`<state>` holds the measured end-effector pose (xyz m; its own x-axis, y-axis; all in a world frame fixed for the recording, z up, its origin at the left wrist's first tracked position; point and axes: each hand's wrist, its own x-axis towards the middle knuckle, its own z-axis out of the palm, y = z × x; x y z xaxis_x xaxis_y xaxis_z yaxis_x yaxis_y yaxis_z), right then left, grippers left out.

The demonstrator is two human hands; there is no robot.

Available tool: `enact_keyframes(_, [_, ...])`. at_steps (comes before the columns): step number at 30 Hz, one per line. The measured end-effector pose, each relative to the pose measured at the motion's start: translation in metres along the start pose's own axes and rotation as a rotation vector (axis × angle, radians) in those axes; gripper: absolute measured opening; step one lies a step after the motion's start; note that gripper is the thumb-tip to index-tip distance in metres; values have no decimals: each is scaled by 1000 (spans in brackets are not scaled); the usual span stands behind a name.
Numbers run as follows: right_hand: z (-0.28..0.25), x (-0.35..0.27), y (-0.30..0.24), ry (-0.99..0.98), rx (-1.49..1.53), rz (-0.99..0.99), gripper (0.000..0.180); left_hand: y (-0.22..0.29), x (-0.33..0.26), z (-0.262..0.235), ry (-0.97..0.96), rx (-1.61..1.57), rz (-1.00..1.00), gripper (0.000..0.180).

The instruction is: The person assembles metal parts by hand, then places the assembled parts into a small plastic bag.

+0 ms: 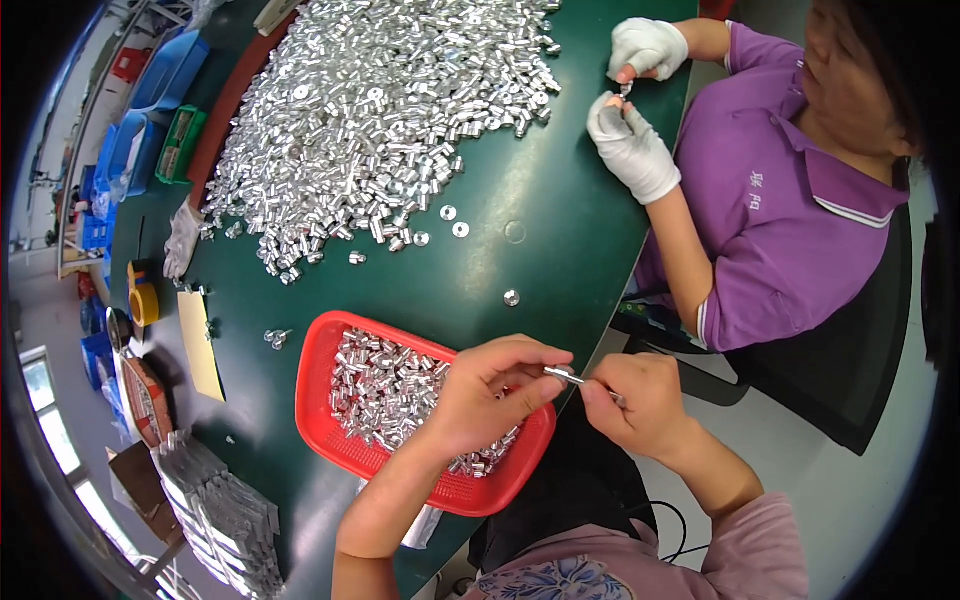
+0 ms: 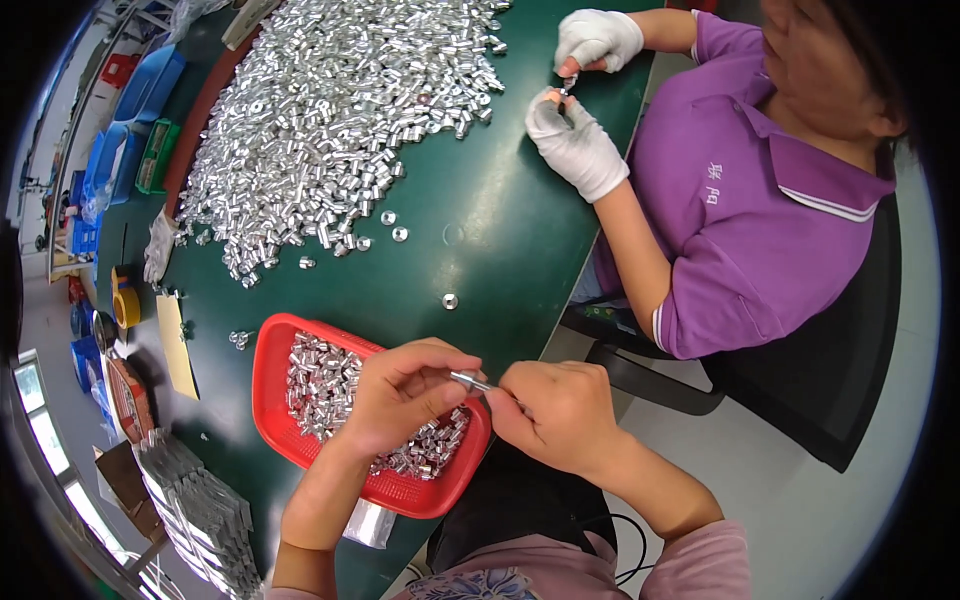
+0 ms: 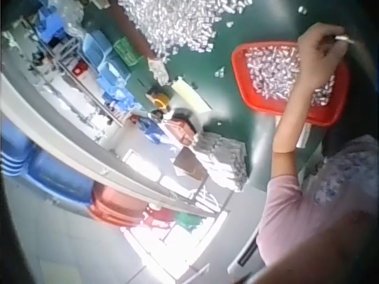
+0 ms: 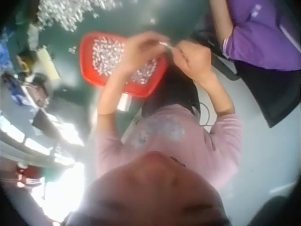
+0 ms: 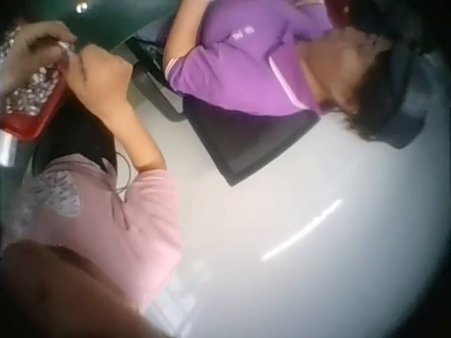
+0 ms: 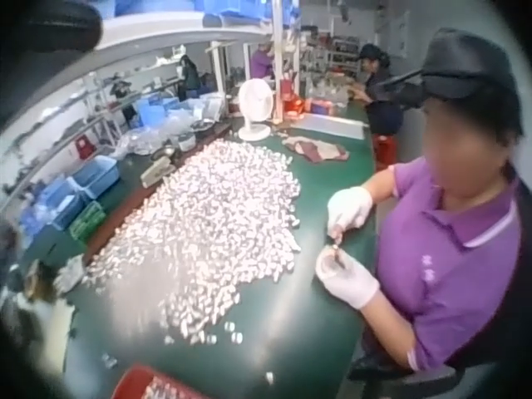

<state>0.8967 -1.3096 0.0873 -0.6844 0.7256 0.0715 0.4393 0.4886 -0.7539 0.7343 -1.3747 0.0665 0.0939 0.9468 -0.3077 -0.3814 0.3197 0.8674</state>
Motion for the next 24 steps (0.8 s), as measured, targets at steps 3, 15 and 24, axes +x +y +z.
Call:
enact_keyframes(3, [-5,-5,-2,-17,-8,-69,15,10,-10,3,-55,163,-65,21])
enact_keyframes(15, [2,3,-23,-108,107,-145,20,-11,-28,13,176,492,273,25])
enact_keyframes(24, [-11,4,-48,-191,95,-94,21,2,-32,16,155,555,500,21])
